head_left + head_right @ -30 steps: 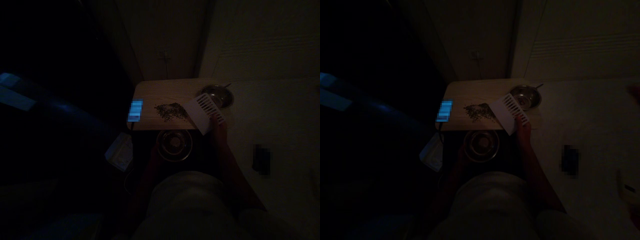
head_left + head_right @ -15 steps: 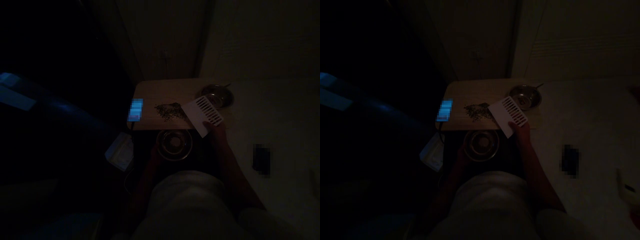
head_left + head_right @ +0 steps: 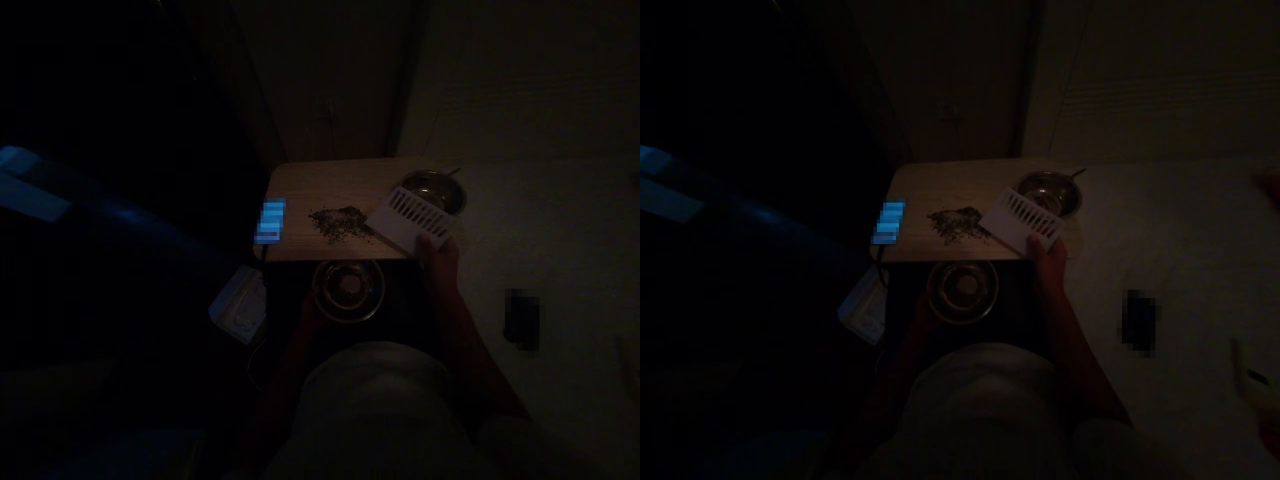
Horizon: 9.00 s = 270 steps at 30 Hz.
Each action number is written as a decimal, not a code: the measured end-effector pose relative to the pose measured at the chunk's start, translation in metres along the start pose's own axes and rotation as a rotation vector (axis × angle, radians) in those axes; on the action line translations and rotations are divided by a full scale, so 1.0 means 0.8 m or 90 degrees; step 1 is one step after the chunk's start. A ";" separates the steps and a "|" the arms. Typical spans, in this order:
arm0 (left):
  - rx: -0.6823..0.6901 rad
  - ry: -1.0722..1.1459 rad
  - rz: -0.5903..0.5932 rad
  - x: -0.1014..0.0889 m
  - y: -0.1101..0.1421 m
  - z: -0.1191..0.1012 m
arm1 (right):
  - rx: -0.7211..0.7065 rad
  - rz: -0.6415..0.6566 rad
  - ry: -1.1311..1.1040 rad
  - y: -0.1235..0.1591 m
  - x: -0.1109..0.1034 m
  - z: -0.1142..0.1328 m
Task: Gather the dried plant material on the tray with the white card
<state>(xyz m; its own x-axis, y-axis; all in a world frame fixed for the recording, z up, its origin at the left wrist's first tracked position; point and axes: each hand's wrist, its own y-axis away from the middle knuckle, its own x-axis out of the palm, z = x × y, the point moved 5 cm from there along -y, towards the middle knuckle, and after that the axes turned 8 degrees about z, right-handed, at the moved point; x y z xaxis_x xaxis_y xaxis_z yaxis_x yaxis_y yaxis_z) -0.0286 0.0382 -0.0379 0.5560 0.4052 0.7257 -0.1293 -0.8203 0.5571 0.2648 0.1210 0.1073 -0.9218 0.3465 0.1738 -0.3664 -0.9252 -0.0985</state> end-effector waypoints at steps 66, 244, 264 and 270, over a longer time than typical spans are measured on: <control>-0.015 -0.020 -0.016 0.002 0.002 0.000 | -0.094 -0.035 0.184 0.005 -0.011 -0.018; -0.007 -0.014 -0.036 0.000 0.002 -0.003 | -0.183 0.167 0.168 -0.048 0.093 0.017; 0.012 -0.014 -0.004 -0.001 -0.002 -0.003 | -0.008 0.248 0.171 0.006 0.114 -0.009; -0.007 -0.011 0.000 -0.006 -0.004 0.000 | 0.006 0.228 0.194 0.002 0.105 -0.015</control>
<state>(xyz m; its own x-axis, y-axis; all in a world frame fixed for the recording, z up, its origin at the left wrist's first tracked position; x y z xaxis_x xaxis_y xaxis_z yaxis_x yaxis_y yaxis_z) -0.0311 0.0390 -0.0433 0.5696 0.3981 0.7190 -0.1386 -0.8158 0.5615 0.1848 0.1505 0.1099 -0.9857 0.0339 -0.1651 -0.0189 -0.9956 -0.0914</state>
